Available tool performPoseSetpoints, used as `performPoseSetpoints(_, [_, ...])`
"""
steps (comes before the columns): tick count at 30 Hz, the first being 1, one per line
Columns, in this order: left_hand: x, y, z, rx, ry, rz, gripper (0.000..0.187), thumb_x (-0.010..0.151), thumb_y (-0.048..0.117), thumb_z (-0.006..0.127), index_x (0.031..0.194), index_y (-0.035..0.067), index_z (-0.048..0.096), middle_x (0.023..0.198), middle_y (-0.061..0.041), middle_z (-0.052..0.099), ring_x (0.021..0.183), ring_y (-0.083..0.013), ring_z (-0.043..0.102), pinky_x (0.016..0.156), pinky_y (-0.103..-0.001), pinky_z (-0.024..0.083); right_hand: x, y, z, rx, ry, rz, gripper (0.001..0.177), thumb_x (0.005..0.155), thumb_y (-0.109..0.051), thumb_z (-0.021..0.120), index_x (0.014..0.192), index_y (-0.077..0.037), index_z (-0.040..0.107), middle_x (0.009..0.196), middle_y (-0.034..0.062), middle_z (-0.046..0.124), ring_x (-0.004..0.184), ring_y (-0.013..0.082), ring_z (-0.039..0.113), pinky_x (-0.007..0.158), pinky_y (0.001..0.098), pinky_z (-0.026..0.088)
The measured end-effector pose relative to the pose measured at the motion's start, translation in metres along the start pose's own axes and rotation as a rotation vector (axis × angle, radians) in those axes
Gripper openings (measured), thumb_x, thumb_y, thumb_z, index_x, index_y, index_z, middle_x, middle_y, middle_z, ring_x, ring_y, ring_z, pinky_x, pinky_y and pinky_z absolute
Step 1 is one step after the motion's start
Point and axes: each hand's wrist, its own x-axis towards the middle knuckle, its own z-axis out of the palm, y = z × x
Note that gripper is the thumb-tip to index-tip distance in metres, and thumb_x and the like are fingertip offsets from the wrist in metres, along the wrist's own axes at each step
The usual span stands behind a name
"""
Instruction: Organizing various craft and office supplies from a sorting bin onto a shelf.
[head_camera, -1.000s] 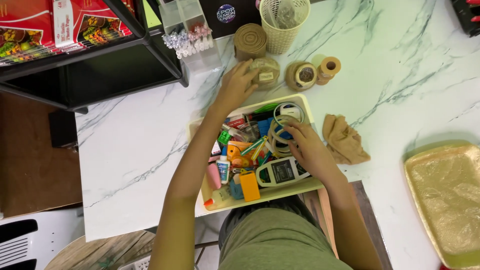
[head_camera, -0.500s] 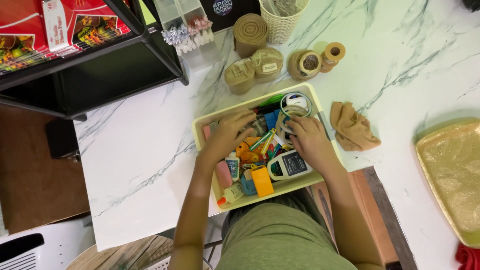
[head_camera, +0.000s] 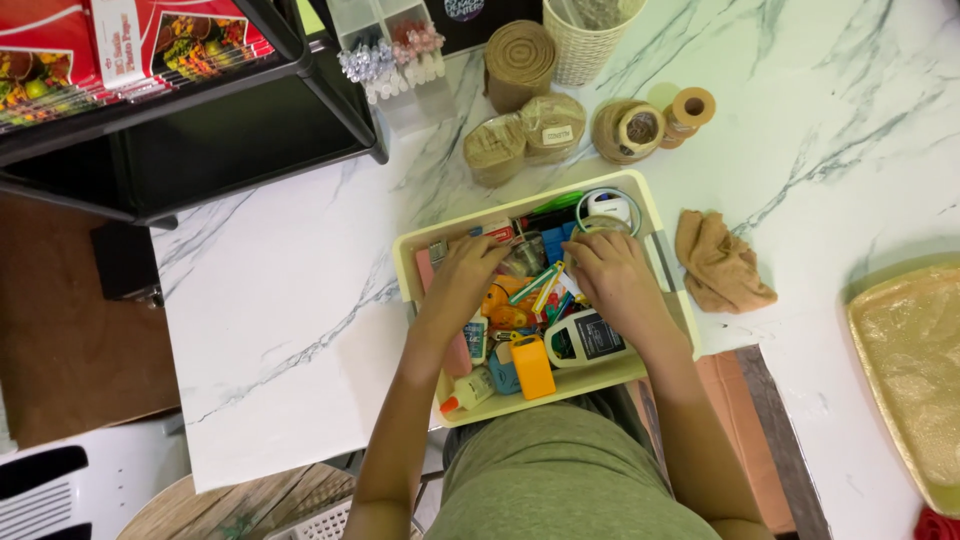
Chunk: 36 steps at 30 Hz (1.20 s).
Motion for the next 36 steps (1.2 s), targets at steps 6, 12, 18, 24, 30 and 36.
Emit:
performPoseSetpoints(6, [0.002, 0.001, 0.004, -0.130, -0.111, 0.024, 0.033, 0.081, 0.009, 0.076, 0.112, 0.004, 0.066, 0.119, -0.012, 0.064, 0.115, -0.0346, 0.060, 0.098, -0.043, 0.048, 0.013, -0.021, 0.033, 0.216, -0.109, -0.025, 0.042, 0.086, -0.018, 0.076, 0.122, -0.002, 0.062, 0.109, 0.0166, 0.068, 0.101, 0.0376, 0.064, 0.089, 0.0465, 0.050])
performPoseSetpoints(12, [0.000, 0.013, -0.022, -0.442, 0.007, -0.063, 0.043, 0.086, 0.014, 0.081, 0.126, 0.006, 0.067, 0.121, -0.010, 0.066, 0.117, -0.0295, 0.064, 0.099, -0.038, 0.050, 0.020, -0.021, 0.025, 0.432, -0.172, 0.169, 0.044, 0.092, -0.017, 0.073, 0.132, -0.005, 0.059, 0.101, 0.0141, 0.073, 0.089, 0.0296, 0.073, 0.072, 0.0379, 0.058])
performPoseSetpoints(18, [-0.009, -0.001, -0.007, -1.186, 0.189, -0.306, 0.046, 0.094, 0.006, 0.072, 0.137, 0.004, 0.056, 0.123, -0.005, 0.066, 0.113, -0.0131, 0.066, 0.100, -0.030, 0.055, 0.027, -0.013, 0.039, 0.812, -0.211, 0.277, 0.039, 0.095, -0.014, 0.072, 0.131, -0.005, 0.061, 0.106, 0.0108, 0.075, 0.092, 0.0193, 0.075, 0.075, 0.0316, 0.061])
performPoseSetpoints(24, [-0.029, -0.019, -0.016, -1.089, 0.299, -0.378, 0.039, 0.098, 0.004, 0.069, 0.135, -0.001, 0.060, 0.123, -0.005, 0.069, 0.112, -0.0123, 0.066, 0.101, -0.028, 0.054, 0.056, -0.043, 0.040, 0.677, -0.320, 0.185, 0.040, 0.094, -0.016, 0.071, 0.131, -0.007, 0.061, 0.103, 0.0135, 0.070, 0.093, 0.0273, 0.071, 0.083, 0.0365, 0.056])
performPoseSetpoints(30, [-0.045, -0.043, -0.037, -0.927, 0.628, -0.391, 0.029, 0.103, 0.000, 0.063, 0.132, -0.003, 0.060, 0.122, -0.006, 0.069, 0.114, -0.0127, 0.066, 0.099, -0.028, 0.055, 0.073, -0.058, 0.059, 0.474, -0.254, -0.032, 0.047, 0.095, -0.017, 0.070, 0.138, -0.008, 0.056, 0.127, 0.0162, 0.064, 0.116, 0.0372, 0.063, 0.096, 0.0440, 0.053])
performPoseSetpoints(36, [-0.052, -0.046, -0.038, -0.847, 0.719, -0.417, 0.025, 0.104, -0.002, 0.063, 0.129, -0.002, 0.061, 0.120, -0.008, 0.068, 0.110, -0.0118, 0.066, 0.096, -0.028, 0.055, 0.079, -0.076, 0.098, 0.479, -0.304, -0.032, 0.060, 0.083, -0.019, 0.076, 0.134, -0.002, 0.052, 0.137, 0.0195, 0.052, 0.115, 0.0421, 0.062, 0.088, 0.0473, 0.055])
